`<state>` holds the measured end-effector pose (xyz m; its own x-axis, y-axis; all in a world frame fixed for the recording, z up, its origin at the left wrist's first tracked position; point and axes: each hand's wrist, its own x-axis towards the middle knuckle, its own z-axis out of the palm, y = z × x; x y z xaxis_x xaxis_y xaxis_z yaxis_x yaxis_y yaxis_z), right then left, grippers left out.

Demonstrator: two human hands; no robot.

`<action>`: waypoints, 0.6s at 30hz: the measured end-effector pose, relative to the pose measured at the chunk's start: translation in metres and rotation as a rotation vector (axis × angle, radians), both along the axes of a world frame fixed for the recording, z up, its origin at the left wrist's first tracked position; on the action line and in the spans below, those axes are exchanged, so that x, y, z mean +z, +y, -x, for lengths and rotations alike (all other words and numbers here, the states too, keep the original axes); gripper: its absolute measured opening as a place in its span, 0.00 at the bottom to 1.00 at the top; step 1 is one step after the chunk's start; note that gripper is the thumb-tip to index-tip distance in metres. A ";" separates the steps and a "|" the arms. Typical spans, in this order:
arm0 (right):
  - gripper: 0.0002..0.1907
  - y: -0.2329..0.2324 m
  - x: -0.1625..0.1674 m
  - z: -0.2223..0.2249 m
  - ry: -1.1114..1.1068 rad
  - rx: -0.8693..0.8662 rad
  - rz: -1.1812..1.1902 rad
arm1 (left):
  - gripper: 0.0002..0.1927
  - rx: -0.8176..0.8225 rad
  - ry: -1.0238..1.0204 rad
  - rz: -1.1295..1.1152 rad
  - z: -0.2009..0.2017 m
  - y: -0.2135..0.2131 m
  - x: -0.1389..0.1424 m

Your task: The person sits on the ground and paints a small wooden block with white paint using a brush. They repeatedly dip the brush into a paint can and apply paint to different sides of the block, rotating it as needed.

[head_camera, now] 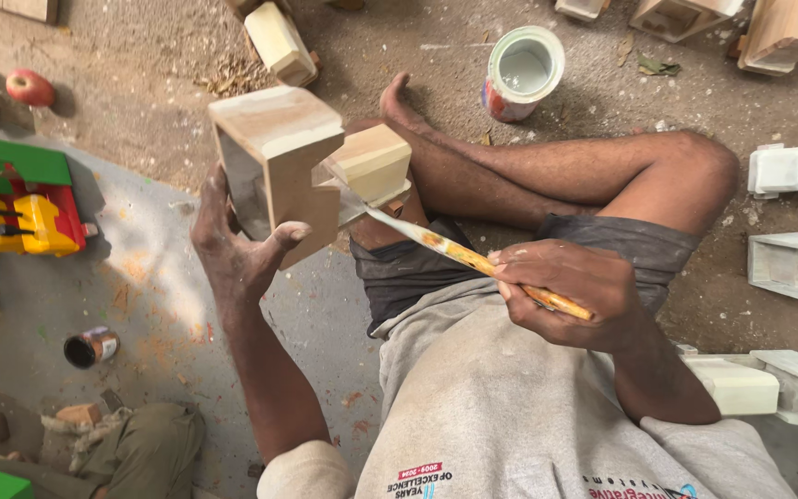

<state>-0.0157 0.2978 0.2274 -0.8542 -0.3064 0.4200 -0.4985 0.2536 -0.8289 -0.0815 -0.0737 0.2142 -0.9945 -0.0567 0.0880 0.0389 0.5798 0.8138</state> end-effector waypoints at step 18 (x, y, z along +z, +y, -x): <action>0.08 0.076 -0.048 -0.041 -0.289 -0.424 0.895 | 0.50 -0.006 0.022 -0.914 -0.032 -0.049 -0.077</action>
<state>0.0250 0.3737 0.1794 -0.9237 0.3677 0.1079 -0.2641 -0.4068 -0.8745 -0.0499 -0.1232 0.1377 -0.9936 -0.1084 0.0304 0.0609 -0.2903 0.9550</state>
